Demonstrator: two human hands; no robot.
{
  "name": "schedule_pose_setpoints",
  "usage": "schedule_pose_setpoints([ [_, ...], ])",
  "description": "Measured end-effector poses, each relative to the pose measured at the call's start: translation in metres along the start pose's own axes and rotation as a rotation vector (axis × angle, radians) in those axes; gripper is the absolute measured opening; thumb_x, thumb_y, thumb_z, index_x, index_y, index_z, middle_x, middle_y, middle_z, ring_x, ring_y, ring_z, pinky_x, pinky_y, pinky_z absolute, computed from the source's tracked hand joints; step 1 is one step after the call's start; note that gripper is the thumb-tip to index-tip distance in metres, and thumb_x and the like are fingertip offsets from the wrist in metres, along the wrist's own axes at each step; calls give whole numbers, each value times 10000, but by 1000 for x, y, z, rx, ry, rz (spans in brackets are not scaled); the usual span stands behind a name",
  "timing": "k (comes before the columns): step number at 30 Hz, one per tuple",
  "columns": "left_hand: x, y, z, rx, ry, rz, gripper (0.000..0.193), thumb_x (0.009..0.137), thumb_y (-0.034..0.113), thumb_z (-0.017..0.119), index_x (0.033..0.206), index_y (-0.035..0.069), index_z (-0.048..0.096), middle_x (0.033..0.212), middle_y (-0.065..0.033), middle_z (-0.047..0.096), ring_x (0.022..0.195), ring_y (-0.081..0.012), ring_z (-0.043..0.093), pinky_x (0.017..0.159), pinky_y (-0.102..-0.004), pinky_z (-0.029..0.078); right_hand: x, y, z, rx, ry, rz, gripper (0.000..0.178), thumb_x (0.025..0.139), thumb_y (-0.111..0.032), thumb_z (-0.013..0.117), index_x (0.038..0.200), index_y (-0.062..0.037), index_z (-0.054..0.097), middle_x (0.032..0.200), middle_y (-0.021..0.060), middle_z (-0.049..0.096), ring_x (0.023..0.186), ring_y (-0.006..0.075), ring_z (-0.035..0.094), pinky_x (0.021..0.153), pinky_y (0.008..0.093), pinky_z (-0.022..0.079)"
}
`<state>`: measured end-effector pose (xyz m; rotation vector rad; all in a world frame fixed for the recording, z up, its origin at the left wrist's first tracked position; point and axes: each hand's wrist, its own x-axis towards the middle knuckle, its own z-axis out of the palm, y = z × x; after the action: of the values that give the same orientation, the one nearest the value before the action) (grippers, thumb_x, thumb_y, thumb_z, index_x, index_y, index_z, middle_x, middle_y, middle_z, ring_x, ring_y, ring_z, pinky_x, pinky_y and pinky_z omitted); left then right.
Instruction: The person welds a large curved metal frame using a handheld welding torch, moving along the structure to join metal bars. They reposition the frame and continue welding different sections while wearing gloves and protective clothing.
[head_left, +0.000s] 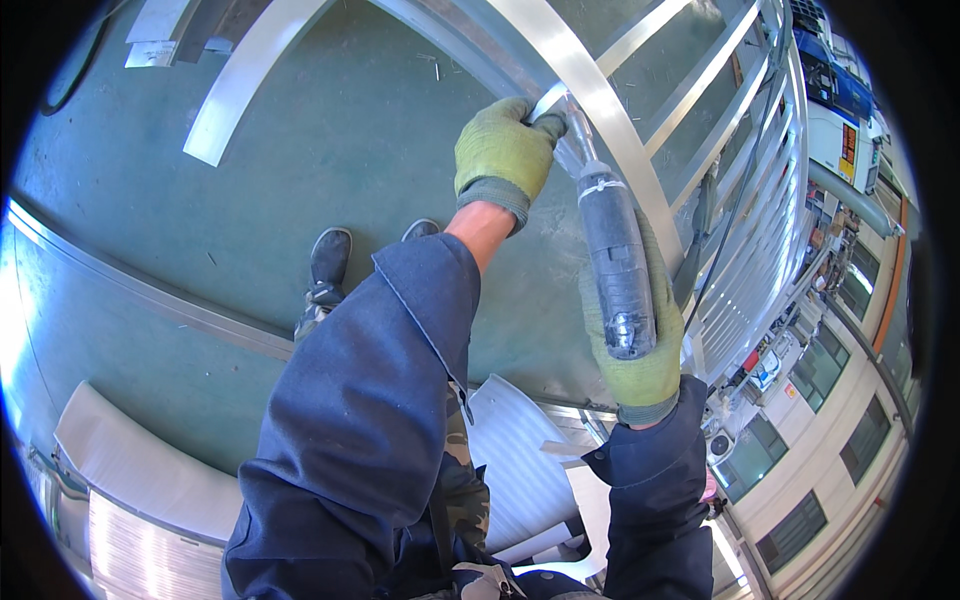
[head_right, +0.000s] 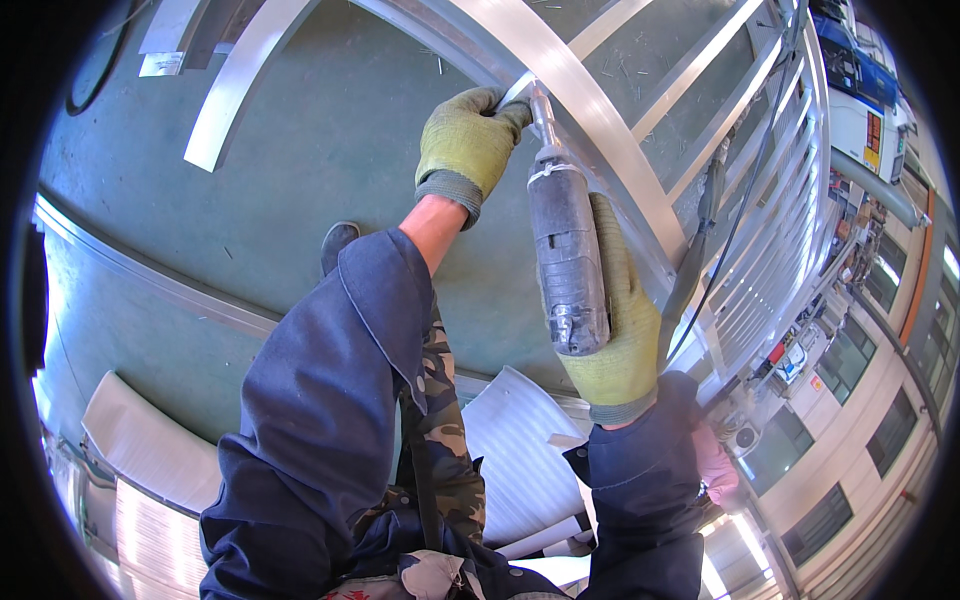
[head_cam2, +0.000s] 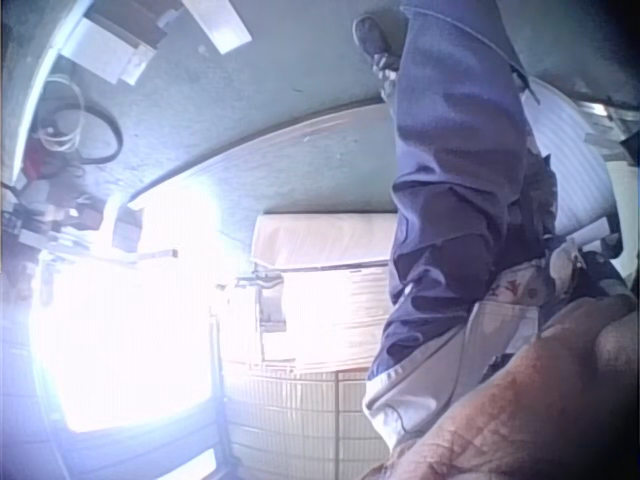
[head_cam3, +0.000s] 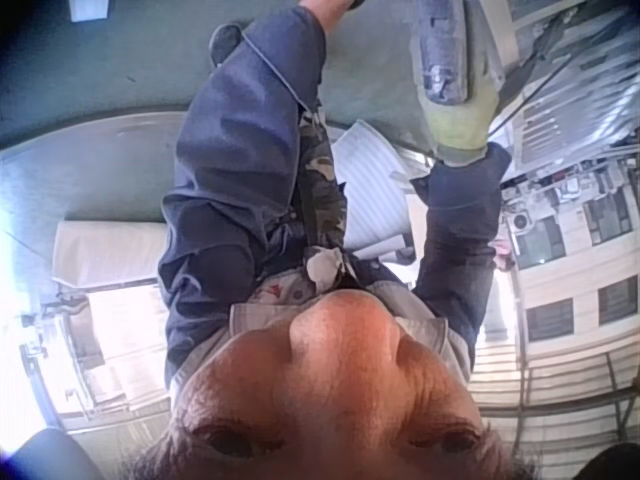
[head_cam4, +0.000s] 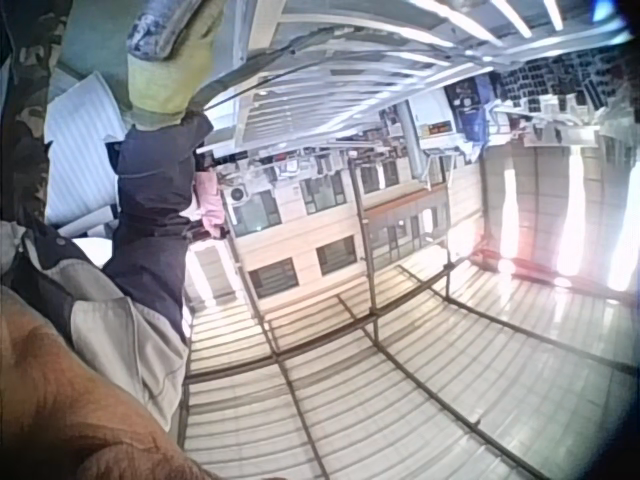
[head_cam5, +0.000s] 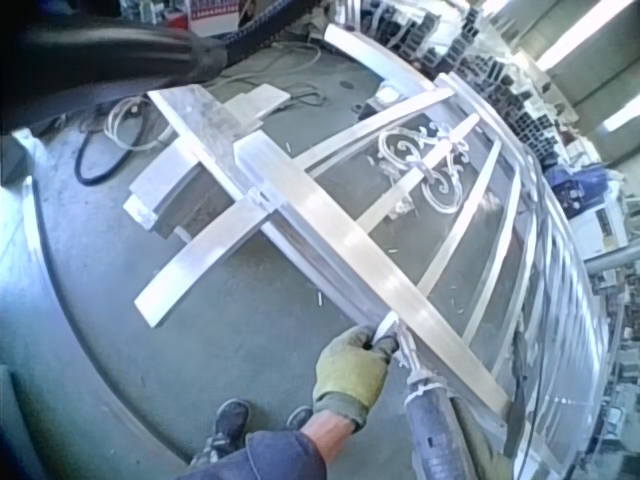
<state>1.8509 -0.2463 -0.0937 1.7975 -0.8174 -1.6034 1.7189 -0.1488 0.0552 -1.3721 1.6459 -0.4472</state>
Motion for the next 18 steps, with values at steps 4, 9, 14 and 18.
schedule_pose_setpoints([
  [4,0,-1,1,-1,8,3,317,878,334,693,1028,61,750,951,-179,728,915,-366,689,814,-452,526,4,-3,-2,-260,4,-102,757,840,80,686,1517,-4,357,1320,131,586,1125,178,610,964,273,495],
  [9,1,-4,2,-11,29,31,310,877,311,715,1032,46,753,821,-130,723,742,-241,676,713,-367,512,6,-1,-2,-233,7,-113,780,823,83,701,1518,-9,358,1311,142,594,1112,192,620,967,277,490],
  [14,1,-4,1,1,40,34,309,875,312,714,1028,46,752,885,-154,734,802,-274,689,751,-377,517,6,-2,-1,-228,7,-86,795,814,84,710,1522,-20,363,1310,135,596,1098,191,627,961,279,493],
  [18,1,-2,1,43,36,36,316,873,321,714,1027,48,752,907,-163,734,826,-290,692,764,-381,519,5,-1,-3,-167,10,-40,787,814,79,714,1516,-25,375,1310,133,601,1099,186,627,958,278,494],
])
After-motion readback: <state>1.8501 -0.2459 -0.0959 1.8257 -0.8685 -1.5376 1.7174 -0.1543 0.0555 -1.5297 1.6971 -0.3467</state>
